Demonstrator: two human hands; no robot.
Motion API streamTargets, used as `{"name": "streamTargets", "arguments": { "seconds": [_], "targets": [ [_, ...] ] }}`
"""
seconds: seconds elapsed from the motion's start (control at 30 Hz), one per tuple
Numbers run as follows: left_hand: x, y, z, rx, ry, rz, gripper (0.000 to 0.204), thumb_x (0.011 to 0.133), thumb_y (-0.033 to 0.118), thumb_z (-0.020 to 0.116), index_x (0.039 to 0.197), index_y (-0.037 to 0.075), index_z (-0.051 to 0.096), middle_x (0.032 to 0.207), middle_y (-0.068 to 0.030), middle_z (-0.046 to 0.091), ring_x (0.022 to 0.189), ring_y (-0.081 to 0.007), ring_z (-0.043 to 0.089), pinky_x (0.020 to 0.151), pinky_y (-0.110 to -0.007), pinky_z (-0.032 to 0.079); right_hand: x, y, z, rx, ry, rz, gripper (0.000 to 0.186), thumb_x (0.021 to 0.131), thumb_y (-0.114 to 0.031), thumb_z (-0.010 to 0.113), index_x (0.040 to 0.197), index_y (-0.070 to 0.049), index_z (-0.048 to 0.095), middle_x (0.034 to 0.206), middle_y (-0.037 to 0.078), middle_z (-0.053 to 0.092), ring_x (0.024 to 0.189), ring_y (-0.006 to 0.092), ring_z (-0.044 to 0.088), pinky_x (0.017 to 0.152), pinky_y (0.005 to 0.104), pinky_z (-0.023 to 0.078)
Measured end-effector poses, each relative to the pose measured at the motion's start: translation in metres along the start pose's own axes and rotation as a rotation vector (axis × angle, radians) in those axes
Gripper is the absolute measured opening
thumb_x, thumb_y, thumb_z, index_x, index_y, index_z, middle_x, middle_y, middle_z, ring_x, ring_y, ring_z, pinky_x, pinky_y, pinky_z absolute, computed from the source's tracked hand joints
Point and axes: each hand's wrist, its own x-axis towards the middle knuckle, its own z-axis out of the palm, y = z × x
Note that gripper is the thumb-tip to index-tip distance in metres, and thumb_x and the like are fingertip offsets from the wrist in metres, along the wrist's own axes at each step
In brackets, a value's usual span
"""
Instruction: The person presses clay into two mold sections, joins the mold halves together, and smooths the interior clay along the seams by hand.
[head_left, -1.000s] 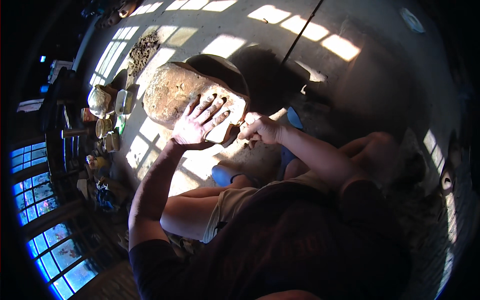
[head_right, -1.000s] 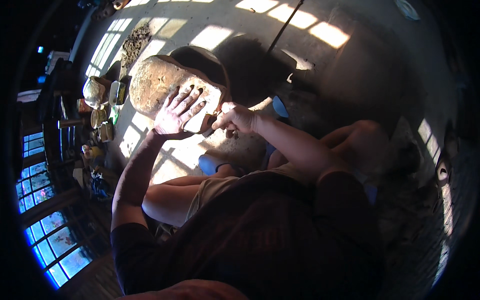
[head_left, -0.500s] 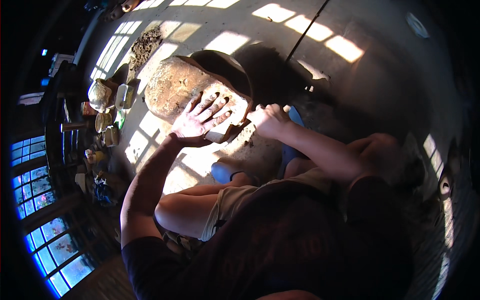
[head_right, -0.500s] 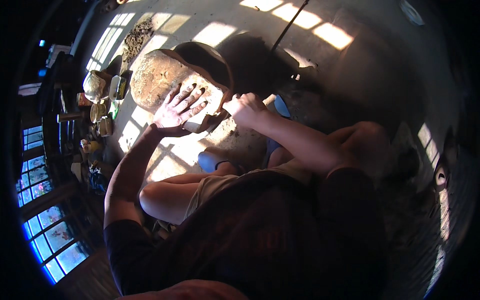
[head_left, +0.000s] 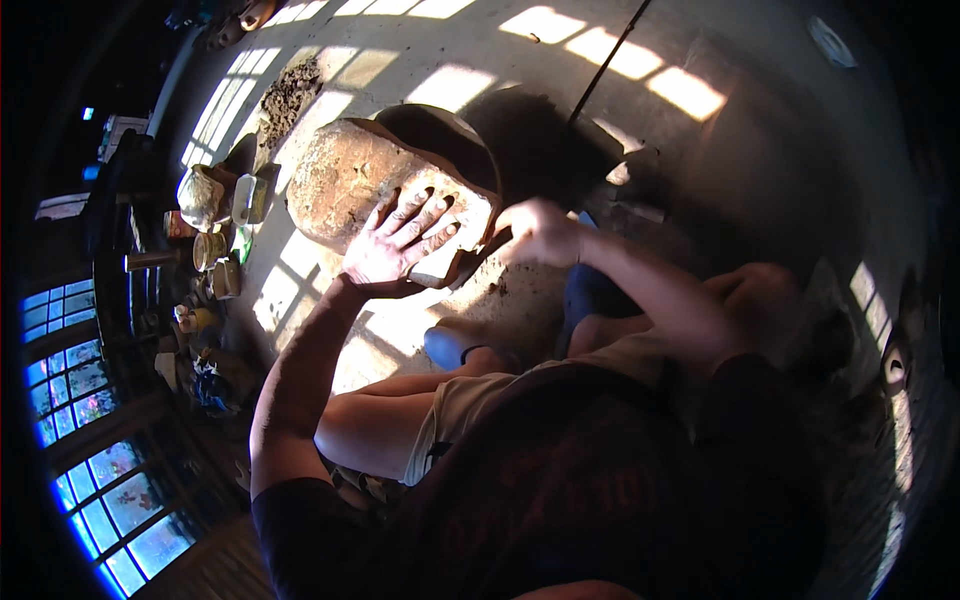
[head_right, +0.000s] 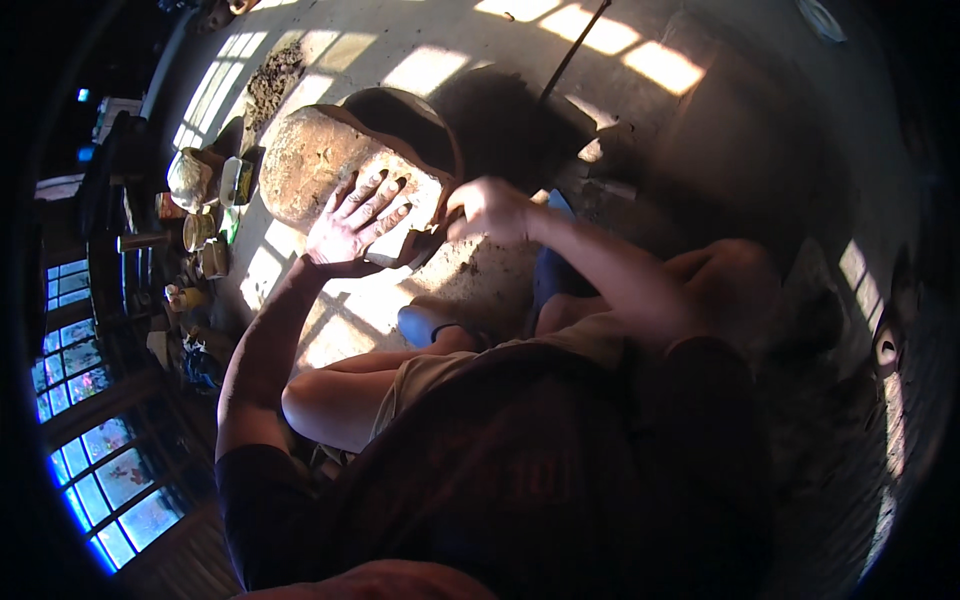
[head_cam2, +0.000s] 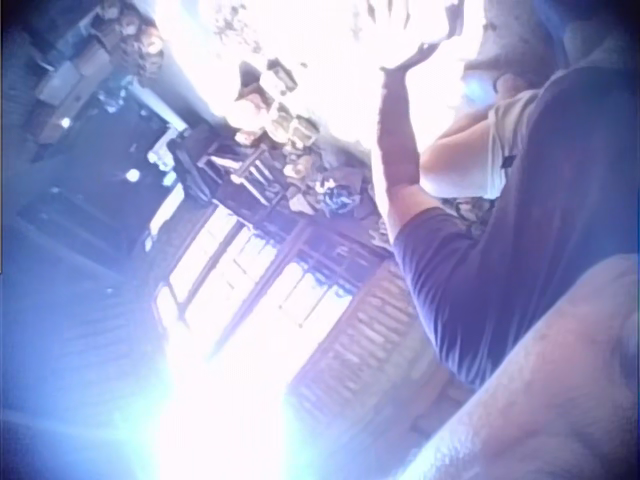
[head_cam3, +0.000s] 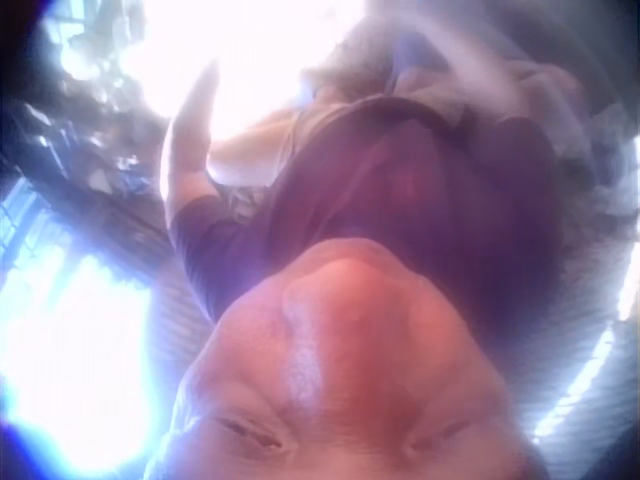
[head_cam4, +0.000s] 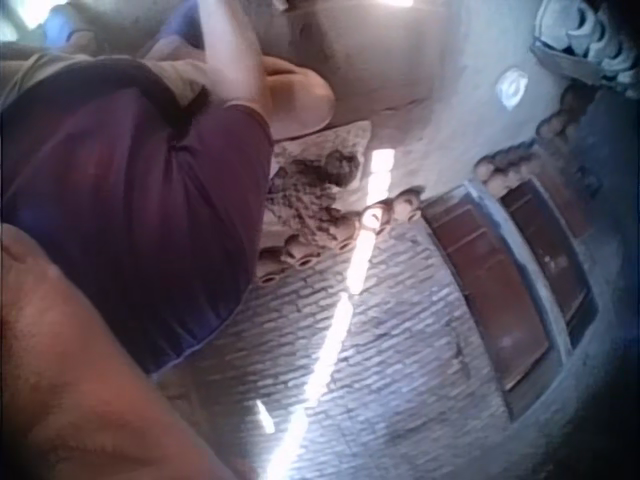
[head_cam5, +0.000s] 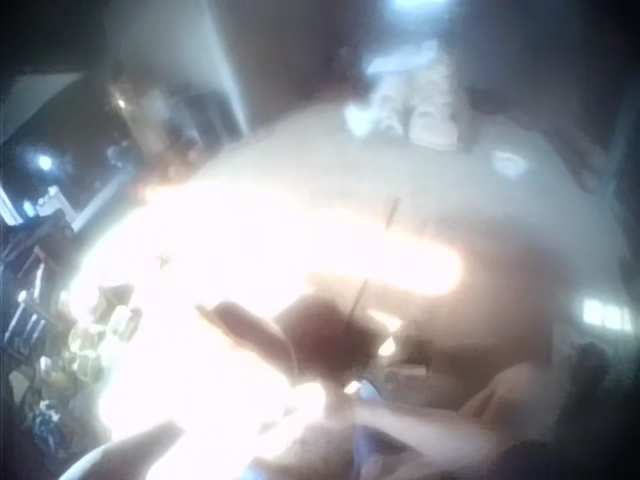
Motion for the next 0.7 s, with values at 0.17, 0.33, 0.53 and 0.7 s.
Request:
{"name": "streamTargets", "arguments": {
  "seconds": [0.17,0.33,0.53,0.7],
  "targets": [
    [-0.002,0.0,-0.001,-0.015,0.03,0.034,0.088,0.08,0.055,0.077,0.158,0.023,0.053,0.168,-0.0095,0.045,0.157,-0.0343,0.038,0.13,-0.061,0.021,0.062,-0.063,-0.075,1.01,0.273,-0.173,0.051,0.1,-0.051,0.06,0.067,-0.013,0.056,0.053,-0.007,0.031,0.044,0.0096,0.027,0.046,0.0302,0.023],
    [-0.003,-0.003,0.004,0.037,0.036,0.037,0.074,0.087,0.049,0.075,0.154,0.023,0.056,0.166,-0.0085,0.047,0.157,-0.0325,0.039,0.13,-0.06,0.023,0.108,-0.045,-0.02,1.417,0.316,-0.052,0.077,0.095,-0.085,0.046,0.056,-0.019,0.045,0.052,-0.008,0.024,0.042,0.0114,0.021,0.044,0.0298,0.015],
    [-0.007,-0.005,0.007,0.106,0.061,0.069,0.07,0.089,0.048,0.072,0.153,0.024,0.058,0.165,-0.008,0.048,0.155,-0.0306,0.042,0.13,-0.059,0.024,0.118,-0.037,-0.028,1.319,0.182,0.047,0.086,0.09,-0.095,0.038,0.057,-0.016,0.047,0.054,-0.008,0.024,0.044,0.0102,0.021,0.044,0.028,0.014],
    [-0.001,-0.004,0.007,0.074,0.103,0.062,0.071,0.088,0.048,0.072,0.153,0.022,0.059,0.165,-0.0081,0.049,0.154,-0.032,0.044,0.13,-0.059,0.025,0.113,-0.033,-0.013,1.26,0.127,-0.126,0.085,0.092,-0.094,0.033,0.056,-0.018,0.045,0.054,-0.008,0.023,0.045,0.0098,0.018,0.045,0.0285,0.013]
  ]
}}
